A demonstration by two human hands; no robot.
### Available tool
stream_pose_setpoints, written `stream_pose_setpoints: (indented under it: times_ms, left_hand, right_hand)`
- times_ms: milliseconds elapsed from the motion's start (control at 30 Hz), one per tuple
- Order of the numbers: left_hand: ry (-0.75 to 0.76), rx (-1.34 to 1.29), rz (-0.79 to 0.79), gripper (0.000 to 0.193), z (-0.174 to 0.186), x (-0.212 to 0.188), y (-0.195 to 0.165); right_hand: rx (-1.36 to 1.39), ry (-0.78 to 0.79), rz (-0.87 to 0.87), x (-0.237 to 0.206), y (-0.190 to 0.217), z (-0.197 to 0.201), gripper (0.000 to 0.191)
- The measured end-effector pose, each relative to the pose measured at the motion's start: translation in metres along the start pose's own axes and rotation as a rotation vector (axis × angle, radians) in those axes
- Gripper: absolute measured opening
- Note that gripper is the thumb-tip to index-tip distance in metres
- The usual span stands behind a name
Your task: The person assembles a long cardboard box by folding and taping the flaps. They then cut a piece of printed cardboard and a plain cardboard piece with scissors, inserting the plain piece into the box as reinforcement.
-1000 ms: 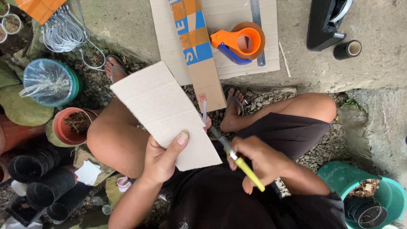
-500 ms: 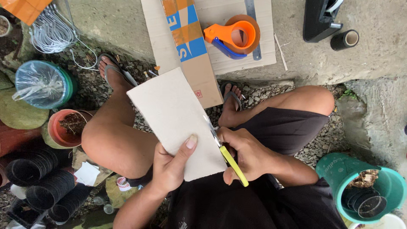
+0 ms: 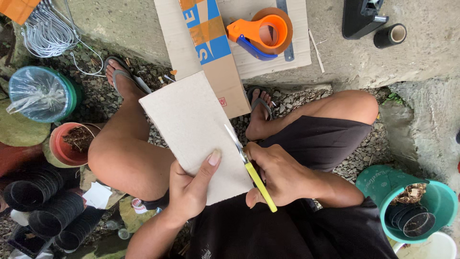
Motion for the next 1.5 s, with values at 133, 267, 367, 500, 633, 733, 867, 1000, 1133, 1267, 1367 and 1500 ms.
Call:
stream_pose_setpoints:
  times_ms: [133, 267, 367, 500, 633, 733, 867, 1000, 1133, 1267, 1367, 1500]
  left_hand:
    - [-0.004, -0.021, 0.005, 0.027, 0.000, 0.001, 0.001]
    - [-0.003, -0.001, 0.052, 0.029, 0.005, 0.006, 0.006]
    - [-0.041, -0.099, 0.122, 0.030, 0.010, 0.011, 0.009]
    - [-0.079, -0.223, 0.176, 0.032, 0.012, 0.016, 0.011]
    - [-0.116, -0.258, 0.189, 0.033, 0.009, 0.016, 0.012]
    - [-0.132, -0.262, 0.217, 0.034, 0.009, 0.016, 0.011]
    - [-0.123, -0.272, 0.216, 0.034, 0.010, 0.020, 0.009]
    - [-0.149, -0.309, 0.157, 0.035, 0.006, 0.017, 0.010]
    - [-0.100, -0.257, 0.105, 0.036, 0.003, 0.006, 0.012]
    - [-0.094, -0.204, 0.083, 0.035, 0.006, 0.000, 0.012]
    - [-0.092, -0.198, 0.076, 0.034, 0.007, -0.002, 0.012]
    - [-0.099, -0.202, 0.079, 0.034, 0.007, -0.004, 0.014]
  right_hand:
    - [0.004, -0.016, 0.012, 0.000, -0.001, -0.003, 0.084]
    - [0.049, -0.005, 0.009, 0.003, 0.001, -0.002, 0.081]
    - [0.153, 0.043, -0.003, 0.007, 0.003, 0.004, 0.065]
    - [0.168, 0.146, -0.035, 0.013, 0.006, 0.014, 0.038]
    - [0.188, 0.218, 0.004, 0.013, 0.009, 0.023, 0.041]
    - [0.246, 0.285, 0.020, 0.013, 0.008, 0.027, 0.041]
    - [0.313, 0.343, 0.046, 0.017, 0.002, 0.027, 0.034]
    - [0.272, 0.140, 0.084, 0.018, -0.003, 0.014, 0.035]
    - [0.155, 0.025, 0.148, 0.010, -0.004, 0.007, 0.031]
    - [0.124, 0.010, 0.086, 0.003, -0.002, 0.007, 0.030]
    - [0.120, -0.004, 0.089, -0.001, 0.000, 0.005, 0.028]
    - [0.106, -0.030, 0.159, -0.004, 0.002, 0.001, 0.027]
Point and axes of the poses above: each hand's wrist, its own x-axis towards the middle knuckle, its own z-axis out of the back of the hand, y = z × x, the point moved 2 cm from there along x, towards the middle knuckle, and after that the axes turned 8 degrees about -z, right-handed, at the moved point
